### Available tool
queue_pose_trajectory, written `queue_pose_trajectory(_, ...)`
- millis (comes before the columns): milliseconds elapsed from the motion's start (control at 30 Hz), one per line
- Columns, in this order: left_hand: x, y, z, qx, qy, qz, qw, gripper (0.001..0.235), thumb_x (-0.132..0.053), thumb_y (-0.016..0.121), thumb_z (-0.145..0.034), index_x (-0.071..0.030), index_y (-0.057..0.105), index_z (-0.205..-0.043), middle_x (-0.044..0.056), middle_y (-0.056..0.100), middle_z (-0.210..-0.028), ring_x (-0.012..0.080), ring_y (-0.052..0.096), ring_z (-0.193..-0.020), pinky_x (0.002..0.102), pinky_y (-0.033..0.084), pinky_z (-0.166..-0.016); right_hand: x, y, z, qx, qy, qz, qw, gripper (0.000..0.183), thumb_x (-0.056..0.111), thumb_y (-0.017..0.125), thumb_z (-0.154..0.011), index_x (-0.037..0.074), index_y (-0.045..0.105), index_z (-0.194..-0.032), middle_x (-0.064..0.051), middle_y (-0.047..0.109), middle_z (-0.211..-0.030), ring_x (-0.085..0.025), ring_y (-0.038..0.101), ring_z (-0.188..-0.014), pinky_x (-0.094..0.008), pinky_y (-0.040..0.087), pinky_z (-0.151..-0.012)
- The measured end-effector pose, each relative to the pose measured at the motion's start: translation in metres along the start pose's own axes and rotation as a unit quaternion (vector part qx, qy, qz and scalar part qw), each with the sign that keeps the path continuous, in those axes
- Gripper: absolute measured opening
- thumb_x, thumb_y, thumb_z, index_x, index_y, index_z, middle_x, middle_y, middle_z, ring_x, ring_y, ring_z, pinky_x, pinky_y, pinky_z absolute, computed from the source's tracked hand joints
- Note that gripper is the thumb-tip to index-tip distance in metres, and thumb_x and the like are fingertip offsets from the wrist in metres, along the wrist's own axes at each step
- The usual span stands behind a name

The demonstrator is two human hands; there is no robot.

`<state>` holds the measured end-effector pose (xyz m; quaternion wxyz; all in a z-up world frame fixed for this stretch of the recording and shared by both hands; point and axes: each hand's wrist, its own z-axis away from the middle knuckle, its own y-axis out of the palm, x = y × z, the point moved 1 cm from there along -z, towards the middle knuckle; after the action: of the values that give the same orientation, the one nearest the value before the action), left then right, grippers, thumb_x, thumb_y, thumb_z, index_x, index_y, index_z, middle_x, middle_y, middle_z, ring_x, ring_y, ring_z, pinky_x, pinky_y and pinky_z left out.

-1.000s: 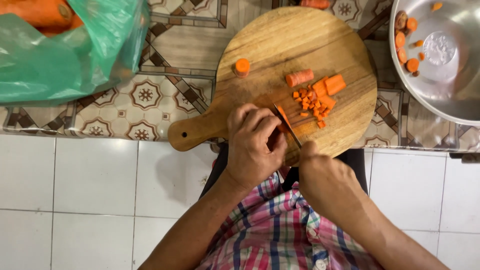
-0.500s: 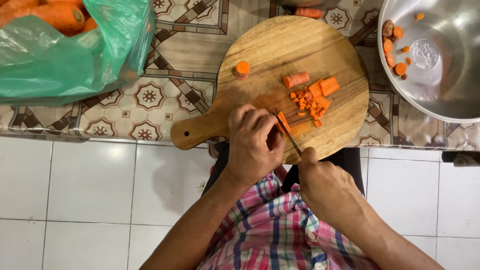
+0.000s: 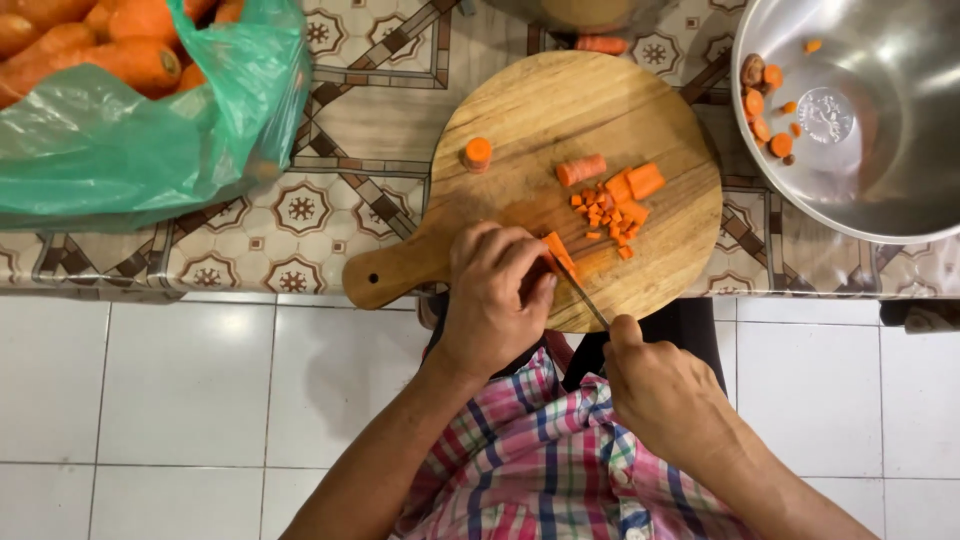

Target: The person chops carrots into small pieces on a wooden cutting board using a knife. They transfer the chopped carrots into a metal bowl and continue chopping more carrots from a plastic bag.

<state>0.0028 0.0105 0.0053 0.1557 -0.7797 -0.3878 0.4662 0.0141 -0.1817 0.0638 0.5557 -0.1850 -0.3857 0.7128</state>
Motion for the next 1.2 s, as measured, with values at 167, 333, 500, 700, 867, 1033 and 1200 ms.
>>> queue_pose_trajectory(167, -0.006, -0.017, -0.014, 0.013, 0.045, 0.027, 0.999, 0.037, 0.000, 0.063, -0.084, 0.000, 0.066, -0.121, 0.014, 0.060, -0.125, 0.0349, 0.050, -0.121, 0.052, 0.048, -0.105, 0.000, -0.004, 0.000, -0.080, -0.033, -0.003, 0.996, 0.014, 0.024, 0.034, -0.107, 0.014, 0.043, -0.102, 0.002, 0.056, -0.050, -0.022, 0.052, -0.038, -0.042, 0.044, -0.042)
queue_pose_trajectory(333, 0.003, -0.020, -0.033, 0.145, 0.129, -0.006, 0.981, 0.044, 0.001, 0.062, -0.076, -0.007, 0.071, -0.119, 0.010, 0.062, -0.132, 0.0352, 0.046, -0.129, 0.058, 0.038, -0.112, -0.001, -0.005, -0.013, -0.090, -0.043, 0.055, 0.994, 0.012, 0.011, 0.031, -0.104, 0.012, 0.043, -0.105, 0.002, 0.057, -0.055, -0.023, 0.053, -0.041, -0.040, 0.041, -0.040)
queue_pose_trajectory(500, 0.014, -0.014, -0.048, 0.201, 0.139, -0.009, 0.970, 0.049, 0.002, 0.059, -0.068, -0.004, 0.070, -0.116, 0.010, 0.064, -0.125, 0.0333, 0.049, -0.124, 0.055, 0.040, -0.106, -0.007, -0.008, -0.006, -0.078, -0.054, 0.084, 0.992, 0.017, 0.003, 0.038, -0.101, 0.011, 0.045, -0.115, 0.001, 0.060, -0.064, -0.016, 0.052, -0.041, -0.036, 0.043, -0.039)
queue_pose_trajectory(700, 0.016, -0.017, -0.058, 0.267, 0.127, -0.069, 0.953, 0.043, -0.012, 0.069, -0.080, -0.013, 0.073, -0.124, 0.001, 0.068, -0.125, 0.0271, 0.057, -0.116, 0.050, 0.045, -0.097, -0.035, -0.013, 0.014, 0.011, -0.009, 0.026, 1.000, 0.013, 0.022, 0.037, -0.107, 0.021, 0.046, -0.097, 0.011, 0.056, -0.052, -0.011, 0.050, -0.040, -0.031, 0.046, -0.043)
queue_pose_trajectory(867, 0.001, -0.005, -0.041, 0.254, 0.019, -0.012, 0.967, 0.035, -0.011, 0.073, -0.089, 0.001, 0.070, -0.122, 0.012, 0.063, -0.111, 0.0270, 0.059, -0.105, 0.040, 0.054, -0.093, -0.038, -0.016, 0.006, 0.011, 0.027, -0.011, 1.000, 0.016, 0.027, 0.036, -0.108, 0.019, 0.044, -0.097, 0.007, 0.057, -0.053, -0.013, 0.053, -0.043, -0.033, 0.051, -0.048)
queue_pose_trajectory(1033, 0.006, 0.005, -0.044, 0.190, -0.029, 0.068, 0.979, 0.016, -0.004, 0.064, -0.097, 0.004, 0.073, -0.107, 0.012, 0.069, -0.099, 0.0191, 0.068, -0.073, 0.028, 0.062, -0.065, -0.042, -0.011, -0.003, -0.029, -0.012, -0.009, 0.999, 0.013, 0.028, 0.038, -0.108, 0.017, 0.045, -0.105, 0.005, 0.058, -0.052, -0.016, 0.057, -0.041, -0.035, 0.051, -0.044)
queue_pose_trajectory(1200, 0.007, 0.015, -0.068, 0.143, -0.015, 0.052, 0.988, 0.018, 0.001, 0.067, -0.094, -0.001, 0.074, -0.111, 0.013, 0.077, -0.103, 0.0206, 0.076, -0.080, 0.028, 0.066, -0.066, -0.043, -0.013, -0.004, -0.028, 0.010, -0.019, 0.999, 0.015, 0.031, 0.037, -0.107, 0.018, 0.044, -0.106, 0.004, 0.056, -0.052, -0.017, 0.055, -0.041, -0.036, 0.051, -0.047)
